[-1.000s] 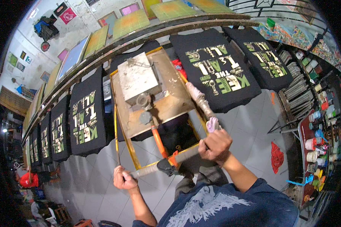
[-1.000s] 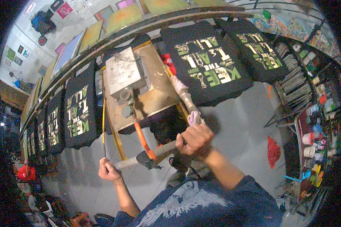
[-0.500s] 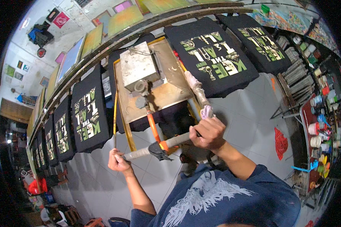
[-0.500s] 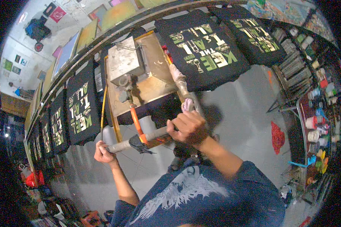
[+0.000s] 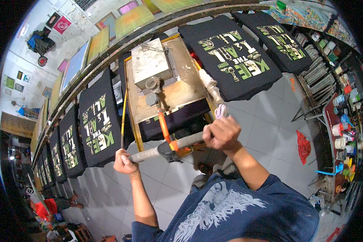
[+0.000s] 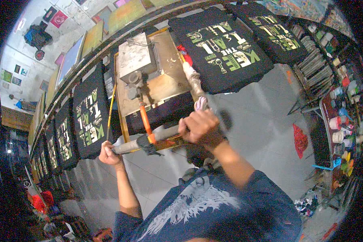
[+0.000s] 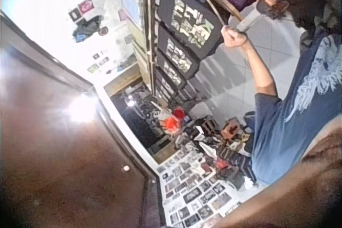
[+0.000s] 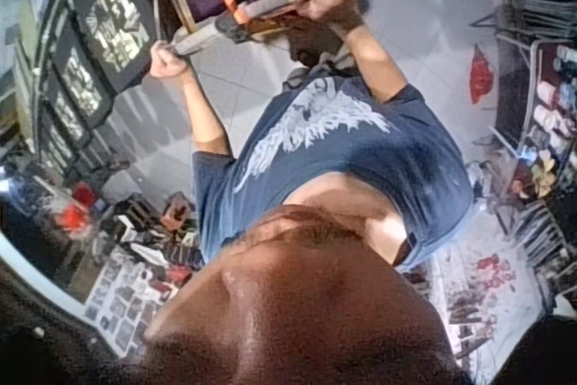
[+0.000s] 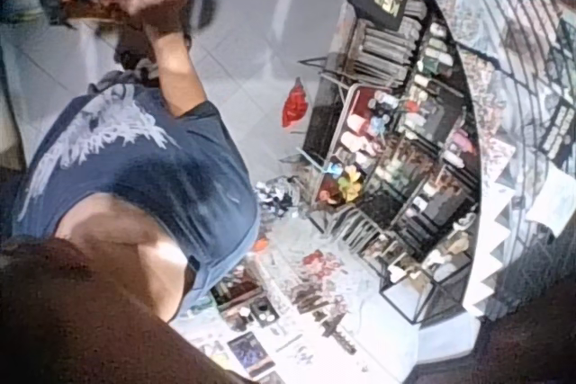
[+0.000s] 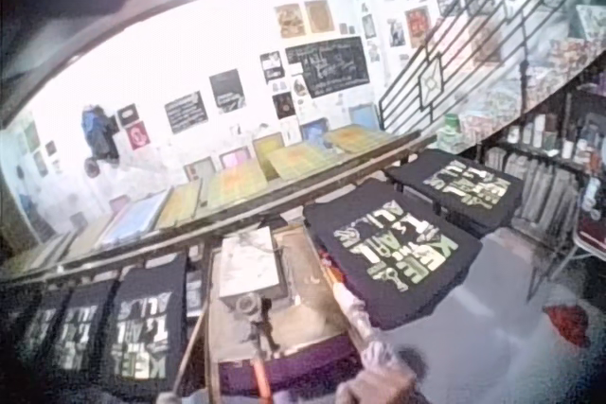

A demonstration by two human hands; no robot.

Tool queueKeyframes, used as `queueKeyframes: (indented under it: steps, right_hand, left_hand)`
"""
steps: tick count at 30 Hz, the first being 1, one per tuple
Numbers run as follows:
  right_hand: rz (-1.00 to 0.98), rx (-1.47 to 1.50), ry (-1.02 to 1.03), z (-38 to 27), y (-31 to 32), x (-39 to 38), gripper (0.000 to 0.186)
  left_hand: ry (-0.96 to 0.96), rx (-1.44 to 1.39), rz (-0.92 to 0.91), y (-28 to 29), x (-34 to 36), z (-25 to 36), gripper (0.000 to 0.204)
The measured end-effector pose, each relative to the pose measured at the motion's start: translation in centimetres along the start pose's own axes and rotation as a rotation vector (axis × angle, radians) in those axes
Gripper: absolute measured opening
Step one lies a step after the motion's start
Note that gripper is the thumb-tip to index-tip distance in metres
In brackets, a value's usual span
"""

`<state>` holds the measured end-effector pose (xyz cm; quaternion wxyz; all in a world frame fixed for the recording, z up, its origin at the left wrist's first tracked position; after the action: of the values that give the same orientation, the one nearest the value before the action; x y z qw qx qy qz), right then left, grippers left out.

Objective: The person operates a flash dryer by hand over a series of screen-printed t-shirts on a production line, moving the drying unit between garments and briefly touching the print surfaces.

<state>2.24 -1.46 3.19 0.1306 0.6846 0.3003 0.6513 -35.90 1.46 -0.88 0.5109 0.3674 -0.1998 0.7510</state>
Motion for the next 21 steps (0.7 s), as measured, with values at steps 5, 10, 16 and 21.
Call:
queueKeyframes:
  steps: [5, 10, 16, 21]
  right_hand:
    - [0.071, -0.037, 0.001, 3.7, -1.1, 1.9, 0.029]
    - [0.097, -0.043, 0.043, 4.7, -2.4, 2.9, 0.027]
    - [0.093, -0.032, 0.031, 3.9, -3.7, 4.1, 0.028]
    - [0.064, 0.005, 0.018, 2.7, -4.6, 4.2, 0.030]
  left_hand:
    - [-0.081, 0.061, -0.038, -4.3, 0.4, 1.6, 0.029]
    - [-0.143, 0.032, -0.035, -5.7, 1.2, 0.7, 0.030]
    - [-0.142, 0.045, -0.021, -5.5, 2.6, -0.9, 0.037]
    - [-0.131, 0.074, 0.008, -4.3, 3.5, -3.2, 0.042]
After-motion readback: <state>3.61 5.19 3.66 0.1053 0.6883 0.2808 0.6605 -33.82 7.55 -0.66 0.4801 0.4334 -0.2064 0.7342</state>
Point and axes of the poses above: each hand's wrist, its own x-axis towards the middle knuckle, its own y-axis out of the back of the hand, z = x × y, the point moved 5 cm from there along x, towards the middle knuckle, and after that the axes turned 15 degrees about -x, right-handed, at the moved point
